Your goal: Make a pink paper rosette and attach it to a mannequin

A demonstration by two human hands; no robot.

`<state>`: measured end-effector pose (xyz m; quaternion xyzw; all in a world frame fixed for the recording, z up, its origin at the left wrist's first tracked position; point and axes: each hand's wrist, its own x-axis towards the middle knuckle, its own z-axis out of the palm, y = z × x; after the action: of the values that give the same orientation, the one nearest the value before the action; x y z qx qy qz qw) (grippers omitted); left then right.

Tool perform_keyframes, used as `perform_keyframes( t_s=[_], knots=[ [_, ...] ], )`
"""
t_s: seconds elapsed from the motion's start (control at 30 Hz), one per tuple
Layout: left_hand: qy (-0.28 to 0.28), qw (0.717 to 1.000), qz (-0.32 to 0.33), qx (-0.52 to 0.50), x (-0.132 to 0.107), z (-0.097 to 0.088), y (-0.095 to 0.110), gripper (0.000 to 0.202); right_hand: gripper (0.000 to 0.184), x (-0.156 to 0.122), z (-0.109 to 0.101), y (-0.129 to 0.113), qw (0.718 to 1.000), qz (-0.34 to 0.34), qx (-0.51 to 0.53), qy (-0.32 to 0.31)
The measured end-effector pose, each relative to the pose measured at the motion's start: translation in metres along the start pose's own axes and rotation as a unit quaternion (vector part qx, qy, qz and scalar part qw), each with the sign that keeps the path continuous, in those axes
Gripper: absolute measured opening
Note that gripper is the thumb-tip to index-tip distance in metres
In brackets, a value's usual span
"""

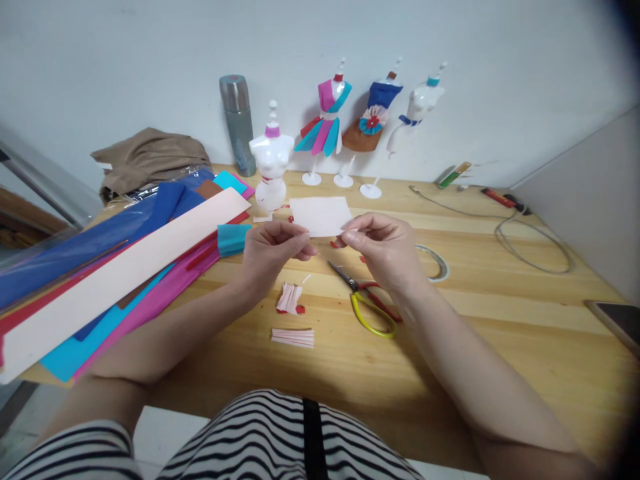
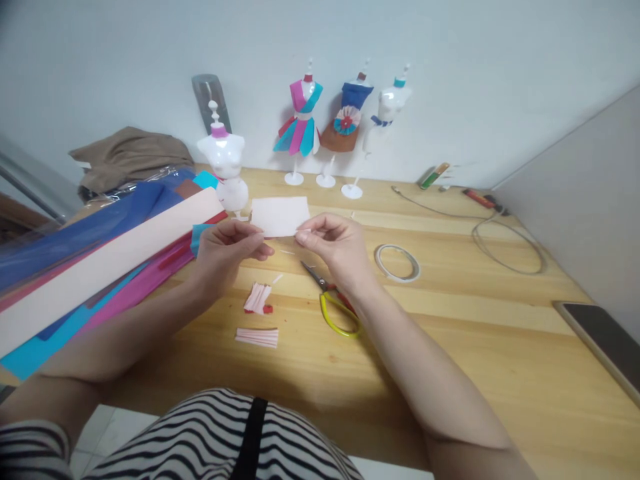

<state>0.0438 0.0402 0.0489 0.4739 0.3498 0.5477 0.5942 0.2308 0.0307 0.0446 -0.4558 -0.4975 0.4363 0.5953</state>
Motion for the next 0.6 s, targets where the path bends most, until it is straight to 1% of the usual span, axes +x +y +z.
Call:
perform_keyframes(
  t_s=[0.2, 0.43, 0.6],
  knots=[
    [0.017, 0.999, 0.022, 0.020, 0.0017, 0.0004, 0.0008, 0.012, 0.021, -0.0028, 0.0026, -0.0028, 0.999, -0.010, -0.032, 0.012],
    [0.049, 0.998, 0.023, 0.037, 0.0030, 0.0011, -0.0017, 0.013, 0.016, -0.0068, 0.0071, 0.0004, 0.998, -0.012, -0.050, 0.038],
    [0.060, 0.997, 0.016, 0.040, 0.0034, 0.0031, 0.0000, 0.013, 0.020, -0.0073, 0.0100, 0.0055, 0.997, -0.017, -0.045, 0.061]
  ],
)
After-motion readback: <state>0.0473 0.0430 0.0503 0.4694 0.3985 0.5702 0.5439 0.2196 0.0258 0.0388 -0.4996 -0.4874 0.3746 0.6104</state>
